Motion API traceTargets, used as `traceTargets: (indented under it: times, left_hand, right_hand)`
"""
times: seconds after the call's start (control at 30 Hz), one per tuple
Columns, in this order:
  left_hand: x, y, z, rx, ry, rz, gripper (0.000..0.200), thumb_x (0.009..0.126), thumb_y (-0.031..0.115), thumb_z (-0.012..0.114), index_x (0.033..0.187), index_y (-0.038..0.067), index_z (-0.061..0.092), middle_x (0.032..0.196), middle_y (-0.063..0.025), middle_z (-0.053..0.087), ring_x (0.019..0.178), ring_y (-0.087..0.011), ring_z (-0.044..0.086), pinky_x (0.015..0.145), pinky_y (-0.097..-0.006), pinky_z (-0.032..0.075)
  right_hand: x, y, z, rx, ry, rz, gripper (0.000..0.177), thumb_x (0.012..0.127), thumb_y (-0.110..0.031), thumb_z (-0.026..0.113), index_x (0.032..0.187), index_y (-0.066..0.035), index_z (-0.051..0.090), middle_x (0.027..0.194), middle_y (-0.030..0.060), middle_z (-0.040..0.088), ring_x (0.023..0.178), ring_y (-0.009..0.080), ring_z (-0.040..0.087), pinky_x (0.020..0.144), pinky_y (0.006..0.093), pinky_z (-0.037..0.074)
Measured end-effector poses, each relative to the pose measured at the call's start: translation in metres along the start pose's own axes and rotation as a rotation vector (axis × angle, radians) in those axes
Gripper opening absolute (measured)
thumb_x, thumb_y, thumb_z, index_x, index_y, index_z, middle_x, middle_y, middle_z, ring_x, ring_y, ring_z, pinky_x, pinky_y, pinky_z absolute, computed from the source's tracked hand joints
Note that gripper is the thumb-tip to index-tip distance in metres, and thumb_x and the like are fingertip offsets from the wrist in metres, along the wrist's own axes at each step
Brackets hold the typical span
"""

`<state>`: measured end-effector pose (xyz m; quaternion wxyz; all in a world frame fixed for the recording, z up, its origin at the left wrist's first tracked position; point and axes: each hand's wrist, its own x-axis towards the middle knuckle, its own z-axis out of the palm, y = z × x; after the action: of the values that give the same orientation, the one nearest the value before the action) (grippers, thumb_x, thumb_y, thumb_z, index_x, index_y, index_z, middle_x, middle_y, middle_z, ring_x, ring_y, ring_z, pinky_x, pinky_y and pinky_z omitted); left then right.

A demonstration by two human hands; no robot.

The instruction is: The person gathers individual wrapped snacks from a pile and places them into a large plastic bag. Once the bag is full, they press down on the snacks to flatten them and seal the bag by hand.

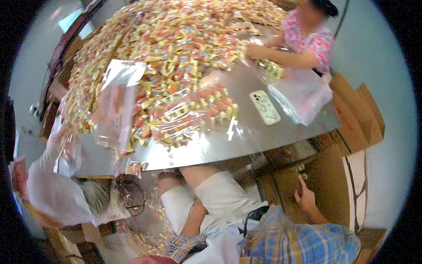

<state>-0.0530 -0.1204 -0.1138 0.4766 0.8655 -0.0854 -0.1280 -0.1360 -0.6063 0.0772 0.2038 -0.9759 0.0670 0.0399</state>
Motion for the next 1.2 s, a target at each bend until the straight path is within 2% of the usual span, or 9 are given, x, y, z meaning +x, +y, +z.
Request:
traceTargets:
  times: [0.13, 0.23, 0.4, 0.6, 0.87, 0.97, 1.0, 1.07, 1.2]
  left_hand:
    - [-0.01, -0.004, -0.004, 0.029, 0.02, -0.059, 0.047, 0.099, 0.03, 0.06, 0.137, 0.004, 0.064, 0.135, -0.0206, 0.066, 0.124, -0.0373, 0.062, 0.107, -0.0452, 0.049]
    - [-0.02, -0.01, -0.002, 0.041, 0.028, -0.095, 0.046, 0.098, 0.03, 0.06, 0.136, 0.004, 0.065, 0.133, -0.0211, 0.067, 0.123, -0.0379, 0.063, 0.106, -0.0458, 0.049]
    - [-0.024, -0.017, 0.001, 0.044, 0.04, -0.128, 0.045, 0.097, 0.03, 0.06, 0.135, 0.005, 0.066, 0.131, -0.0219, 0.068, 0.12, -0.0391, 0.064, 0.104, -0.0467, 0.051]
    - [-0.02, -0.016, 0.003, 0.061, 0.04, -0.135, 0.044, 0.096, 0.03, 0.059, 0.132, 0.005, 0.067, 0.127, -0.0228, 0.069, 0.116, -0.0404, 0.065, 0.101, -0.0478, 0.052]
    - [-0.057, -0.005, -0.008, 0.426, -0.124, -0.384, 0.043, 0.095, 0.03, 0.059, 0.13, 0.006, 0.069, 0.122, -0.0241, 0.07, 0.111, -0.0422, 0.067, 0.097, -0.0492, 0.054]
    - [-0.051, 0.092, -0.108, 0.327, -0.17, -0.23, 0.033, 0.086, 0.022, 0.067, 0.116, 0.008, 0.074, 0.113, -0.022, 0.072, 0.109, -0.0431, 0.065, 0.096, -0.0488, 0.052]
    - [-0.059, 0.13, -0.136, 0.225, 0.113, -0.169, 0.025, 0.082, 0.022, 0.066, 0.097, 0.005, 0.075, 0.094, -0.0187, 0.072, 0.092, -0.0408, 0.066, 0.083, -0.0525, 0.054]
    - [-0.065, 0.144, -0.174, 0.23, 0.492, 0.034, 0.019, 0.081, 0.012, 0.071, 0.1, 0.007, 0.074, 0.095, -0.0168, 0.072, 0.09, -0.039, 0.067, 0.082, -0.0506, 0.053]
    - [-0.054, 0.155, -0.237, 0.519, 0.997, -0.056, 0.049, 0.084, 0.016, 0.081, 0.128, 0.002, 0.063, 0.132, -0.019, 0.064, 0.124, -0.0403, 0.056, 0.108, -0.0512, 0.042]
  right_hand:
    - [-0.004, -0.003, 0.006, 0.044, 0.03, -0.035, 0.075, 0.1, -0.011, 0.068, 0.165, -0.014, 0.031, 0.059, 0.0089, 0.055, 0.047, 0.021, 0.043, 0.05, 0.0385, 0.041]
    - [-0.002, -0.033, -0.01, 0.065, -0.064, 0.117, 0.071, 0.101, -0.011, 0.064, 0.163, -0.011, 0.03, 0.101, 0.0206, 0.065, 0.084, 0.0353, 0.061, 0.075, 0.0437, 0.051]
    - [0.011, -0.086, -0.045, 0.11, -0.292, 0.452, 0.07, 0.101, -0.005, 0.06, 0.163, -0.009, 0.028, 0.125, 0.0271, 0.07, 0.108, 0.0415, 0.071, 0.091, 0.0425, 0.055]
    - [-0.005, -0.048, -0.014, 0.278, -0.092, 0.087, 0.067, 0.102, -0.006, 0.059, 0.162, -0.008, 0.028, 0.14, 0.029, 0.061, 0.124, 0.0431, 0.063, 0.1, 0.0445, 0.051]
    - [-0.007, -0.016, 0.014, 0.189, -0.045, -0.067, 0.07, 0.103, -0.003, 0.055, 0.164, -0.012, 0.022, 0.106, 0.0217, 0.069, 0.082, 0.031, 0.065, 0.076, 0.0425, 0.052]
    - [-0.002, -0.014, 0.016, 0.235, -0.016, -0.127, 0.07, 0.103, -0.004, 0.055, 0.164, -0.013, 0.022, 0.093, 0.0183, 0.067, 0.066, 0.0256, 0.058, 0.064, 0.0415, 0.049]
    - [0.0, -0.018, 0.012, 0.224, -0.033, -0.132, 0.07, 0.104, -0.005, 0.054, 0.165, -0.013, 0.021, 0.092, 0.0184, 0.067, 0.065, 0.025, 0.058, 0.064, 0.0413, 0.049]
    - [0.001, -0.027, 0.004, 0.203, -0.067, -0.141, 0.07, 0.105, -0.006, 0.053, 0.165, -0.013, 0.019, 0.091, 0.0186, 0.067, 0.064, 0.0239, 0.058, 0.063, 0.041, 0.049]
    - [0.007, -0.03, 0.023, 0.209, 0.074, -0.324, 0.069, 0.106, -0.005, 0.052, 0.165, -0.012, 0.018, 0.101, 0.0225, 0.069, 0.075, 0.0275, 0.066, 0.068, 0.0417, 0.052]
